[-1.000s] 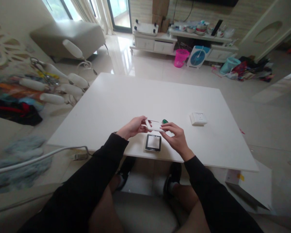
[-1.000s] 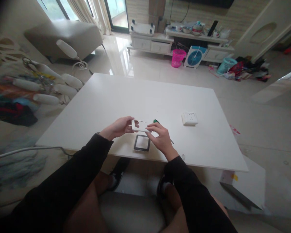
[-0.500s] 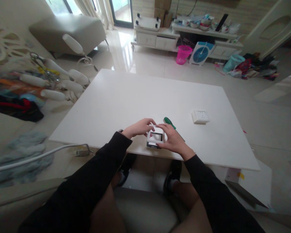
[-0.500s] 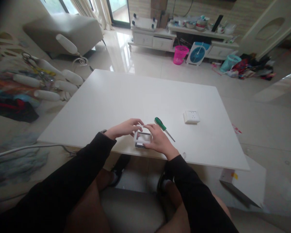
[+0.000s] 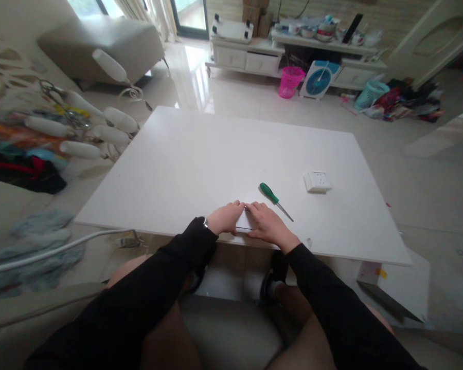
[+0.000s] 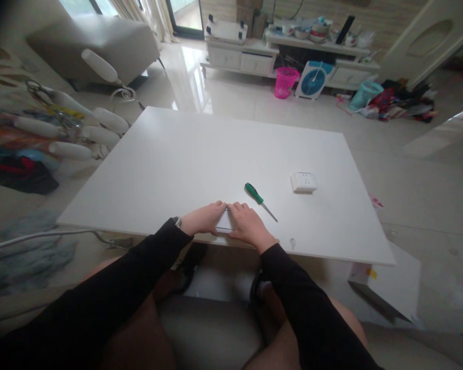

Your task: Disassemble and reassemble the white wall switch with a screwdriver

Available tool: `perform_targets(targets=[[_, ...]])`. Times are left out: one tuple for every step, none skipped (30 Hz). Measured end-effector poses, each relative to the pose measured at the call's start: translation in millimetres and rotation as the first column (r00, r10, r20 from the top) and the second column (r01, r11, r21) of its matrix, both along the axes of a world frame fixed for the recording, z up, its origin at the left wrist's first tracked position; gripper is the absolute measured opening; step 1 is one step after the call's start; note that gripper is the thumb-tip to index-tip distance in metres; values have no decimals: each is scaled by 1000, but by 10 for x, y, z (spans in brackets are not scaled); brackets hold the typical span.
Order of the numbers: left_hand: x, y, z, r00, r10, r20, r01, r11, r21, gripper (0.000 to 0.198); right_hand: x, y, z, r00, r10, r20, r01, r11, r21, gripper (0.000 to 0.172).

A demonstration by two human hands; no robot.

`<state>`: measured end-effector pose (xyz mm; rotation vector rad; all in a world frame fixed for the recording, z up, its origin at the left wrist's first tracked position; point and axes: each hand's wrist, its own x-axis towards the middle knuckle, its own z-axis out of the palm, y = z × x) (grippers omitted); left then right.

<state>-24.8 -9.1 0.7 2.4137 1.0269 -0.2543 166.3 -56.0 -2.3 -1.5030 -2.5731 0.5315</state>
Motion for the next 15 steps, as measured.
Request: perform_targets(targets=[[13, -8, -21, 1000, 1, -10, 0, 1000, 18, 84, -3, -4, -4, 1000, -1, 1, 1, 1000, -2, 81], [22, -12, -36, 1000, 3, -17, -2, 999, 35, 83, -3, -7, -7, 1000, -3, -3, 3, 1000, -6, 80], [29, -14, -44, 1000, 5, -24, -3, 999, 47, 82, -1, -10, -7, 1000, -10, -11, 10, 1000, -13, 80], [33, -13, -47, 1000, 6, -29, -4, 998, 56, 81, 4, -11, -6, 1000, -21, -22, 20, 1000, -24, 79], [35, -8, -44, 999, 7, -33, -5, 998, 60, 80, 11, -11, -4, 999, -34, -33, 32, 999, -39, 77], [35, -2, -38, 999, 8, -36, -6, 998, 58, 79, 20, -9, 0, 998, -48, -42, 45, 997, -56, 73], [33, 6, -28, 999, 8, -37, -6, 999, 53, 78, 29, -5, 6, 997, -60, -50, 56, 996, -72, 69], [31, 16, -18, 999, 8, -38, -6, 999, 45, 78, 38, 0, 12, 996, -69, -57, 64, 994, -85, 65], [28, 26, -8, 999, 8, -38, -7, 999, 38, 78, 46, 7, 18, 995, -73, -65, 66, 993, -96, 62], [26, 35, -1, 999, 9, -38, -7, 999, 32, 78, 52, 15, 25, 995, -74, -74, 66, 992, -103, 59], [23, 43, 3, 999, 9, -38, -8, 1000, 29, 77, 57, 24, 30, 994, -75, -84, 66, 992, -108, 56], [21, 48, 5, 999, 9, -38, -8, 1000, 27, 76, 60, 32, 35, 993, -77, -92, 67, 991, -113, 55], [20, 52, 4, 999, 12, -38, -11, 1000, 27, 75, 62, 39, 38, 992, -80, -98, 69, 991, -117, 53], [20, 53, 1, 999, 16, -36, -15, 1000, 26, 75, 64, 45, 40, 991, -83, -103, 71, 990, -120, 53], [21, 51, -1, 999, 19, -33, -18, 999, 26, 75, 65, 50, 40, 991, -86, -107, 73, 990, -122, 54]])
